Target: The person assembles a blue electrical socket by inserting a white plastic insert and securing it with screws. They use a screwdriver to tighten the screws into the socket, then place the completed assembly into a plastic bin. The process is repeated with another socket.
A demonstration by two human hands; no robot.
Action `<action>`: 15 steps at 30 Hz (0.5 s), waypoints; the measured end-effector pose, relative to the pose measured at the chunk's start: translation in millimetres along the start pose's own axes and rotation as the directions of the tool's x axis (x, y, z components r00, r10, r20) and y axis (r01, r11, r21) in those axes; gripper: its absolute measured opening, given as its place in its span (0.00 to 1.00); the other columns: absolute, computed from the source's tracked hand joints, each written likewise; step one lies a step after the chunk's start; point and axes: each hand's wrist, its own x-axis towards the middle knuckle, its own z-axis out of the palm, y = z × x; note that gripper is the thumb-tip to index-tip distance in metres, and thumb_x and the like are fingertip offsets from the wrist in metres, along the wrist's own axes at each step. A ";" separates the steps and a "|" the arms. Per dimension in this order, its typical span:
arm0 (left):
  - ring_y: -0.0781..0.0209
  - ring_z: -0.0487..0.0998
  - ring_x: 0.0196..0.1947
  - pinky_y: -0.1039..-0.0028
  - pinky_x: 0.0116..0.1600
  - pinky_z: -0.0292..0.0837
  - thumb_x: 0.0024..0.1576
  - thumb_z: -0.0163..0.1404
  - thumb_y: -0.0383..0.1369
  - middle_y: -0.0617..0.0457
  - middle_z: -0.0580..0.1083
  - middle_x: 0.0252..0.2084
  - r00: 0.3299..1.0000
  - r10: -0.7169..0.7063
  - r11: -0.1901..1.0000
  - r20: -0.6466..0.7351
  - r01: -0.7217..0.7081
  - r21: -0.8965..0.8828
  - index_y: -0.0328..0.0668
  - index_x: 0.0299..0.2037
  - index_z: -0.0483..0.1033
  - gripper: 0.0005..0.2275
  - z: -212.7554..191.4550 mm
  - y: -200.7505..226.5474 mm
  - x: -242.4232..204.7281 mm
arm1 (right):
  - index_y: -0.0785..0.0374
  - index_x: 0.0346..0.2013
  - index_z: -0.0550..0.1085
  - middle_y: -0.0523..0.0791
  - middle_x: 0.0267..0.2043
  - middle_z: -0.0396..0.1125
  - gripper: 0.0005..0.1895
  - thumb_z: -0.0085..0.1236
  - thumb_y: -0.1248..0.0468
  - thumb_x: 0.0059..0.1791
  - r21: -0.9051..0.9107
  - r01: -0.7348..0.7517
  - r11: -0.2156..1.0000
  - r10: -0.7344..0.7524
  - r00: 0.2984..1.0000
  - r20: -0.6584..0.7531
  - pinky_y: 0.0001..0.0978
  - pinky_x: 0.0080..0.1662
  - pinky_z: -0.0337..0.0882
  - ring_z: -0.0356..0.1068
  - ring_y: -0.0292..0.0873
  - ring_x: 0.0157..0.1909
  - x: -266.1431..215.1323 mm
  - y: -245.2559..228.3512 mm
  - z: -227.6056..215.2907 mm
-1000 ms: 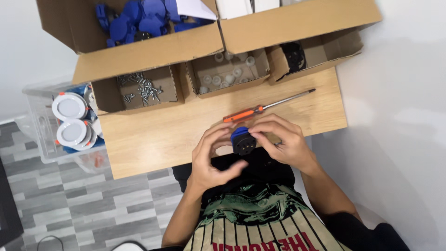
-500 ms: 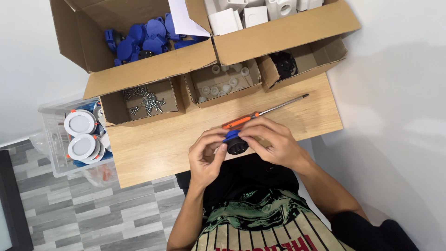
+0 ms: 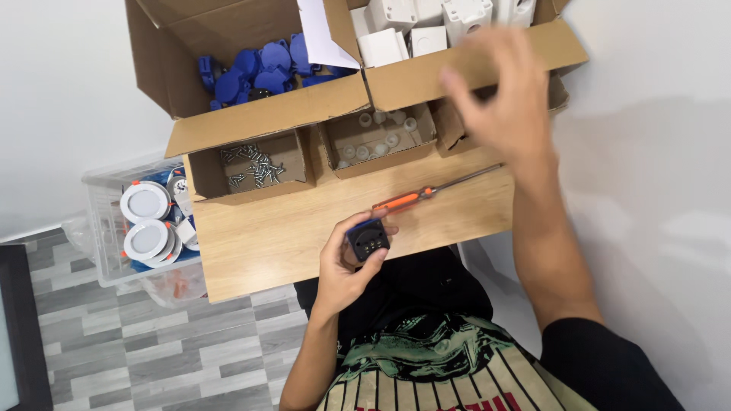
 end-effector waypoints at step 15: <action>0.40 0.86 0.53 0.65 0.56 0.86 0.64 0.58 0.23 0.32 0.72 0.66 0.994 -0.112 0.984 0.010 0.113 -0.139 0.34 0.78 0.58 0.32 -19.9 -8.8 -31.1 | 0.59 0.39 0.70 0.43 0.31 0.70 0.25 0.73 0.44 0.52 -0.567 -0.186 0.802 0.333 0.928 0.166 0.53 0.38 0.69 0.71 0.54 0.36 66.7 133.4 65.7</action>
